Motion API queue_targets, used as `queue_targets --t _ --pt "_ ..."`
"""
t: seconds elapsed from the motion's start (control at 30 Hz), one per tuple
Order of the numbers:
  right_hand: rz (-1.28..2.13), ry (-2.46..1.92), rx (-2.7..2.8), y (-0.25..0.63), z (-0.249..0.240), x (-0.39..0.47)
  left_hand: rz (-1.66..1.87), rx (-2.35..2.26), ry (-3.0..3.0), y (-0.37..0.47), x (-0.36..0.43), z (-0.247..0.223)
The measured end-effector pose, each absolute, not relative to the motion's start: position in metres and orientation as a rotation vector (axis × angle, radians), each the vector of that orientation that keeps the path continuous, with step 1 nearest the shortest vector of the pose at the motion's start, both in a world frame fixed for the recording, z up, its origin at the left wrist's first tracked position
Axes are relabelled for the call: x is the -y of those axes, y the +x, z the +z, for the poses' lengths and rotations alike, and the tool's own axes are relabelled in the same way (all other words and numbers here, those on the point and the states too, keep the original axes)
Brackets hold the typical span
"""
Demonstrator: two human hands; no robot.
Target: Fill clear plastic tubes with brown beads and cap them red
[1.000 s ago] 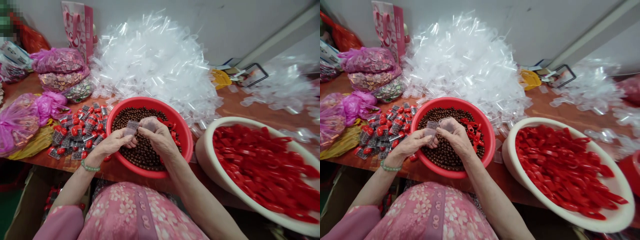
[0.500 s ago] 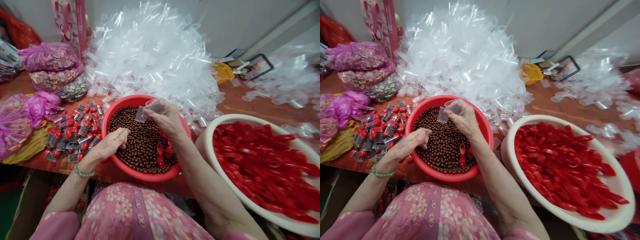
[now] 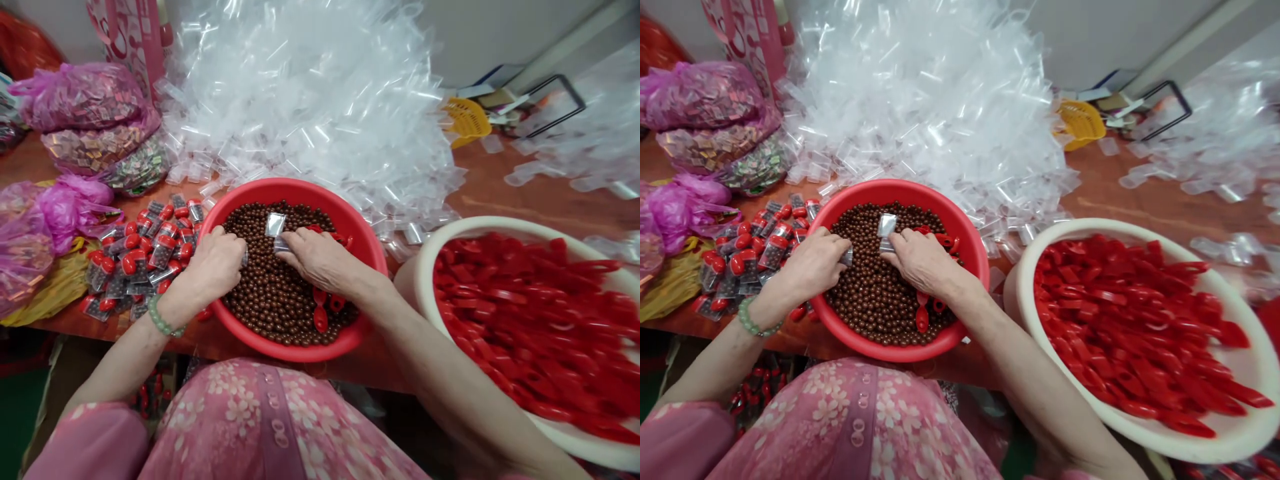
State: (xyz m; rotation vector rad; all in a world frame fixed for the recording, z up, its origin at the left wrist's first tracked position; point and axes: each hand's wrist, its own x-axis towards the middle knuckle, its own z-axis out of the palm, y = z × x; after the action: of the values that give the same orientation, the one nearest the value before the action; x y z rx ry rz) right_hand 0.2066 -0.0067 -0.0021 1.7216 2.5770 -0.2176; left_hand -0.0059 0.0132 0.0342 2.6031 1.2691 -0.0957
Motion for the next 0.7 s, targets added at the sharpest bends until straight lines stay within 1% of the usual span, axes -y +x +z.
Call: queue_targets --t 0.1,0.17,0.33,0.43,0.6,0.7 --pt "-0.140 1.590 -2.571 0.212 -0.004 0.006 -0.260 -1.354 2.704 0.008 -0.015 0.035" --pt "-0.150 1.557 -2.559 0.215 -0.004 0.000 -0.316 -1.369 2.733 0.016 -0.018 0.034" --pt "-0.558 1.564 -2.580 0.212 -0.010 -0.025 -0.326 -1.168 2.543 0.028 -0.031 0.025" --pt "-0.698 1.584 -2.604 0.203 -0.021 -0.033 -0.264 -1.100 2.488 0.029 -0.038 0.016" --pt "-0.998 1.576 -2.646 0.201 -0.031 -0.028 -0.187 -0.964 2.468 0.019 -0.039 -0.003" --pt "-1.206 1.596 -2.665 0.208 -0.032 -0.020 -0.076 -0.912 2.396 0.011 -0.041 -0.012"
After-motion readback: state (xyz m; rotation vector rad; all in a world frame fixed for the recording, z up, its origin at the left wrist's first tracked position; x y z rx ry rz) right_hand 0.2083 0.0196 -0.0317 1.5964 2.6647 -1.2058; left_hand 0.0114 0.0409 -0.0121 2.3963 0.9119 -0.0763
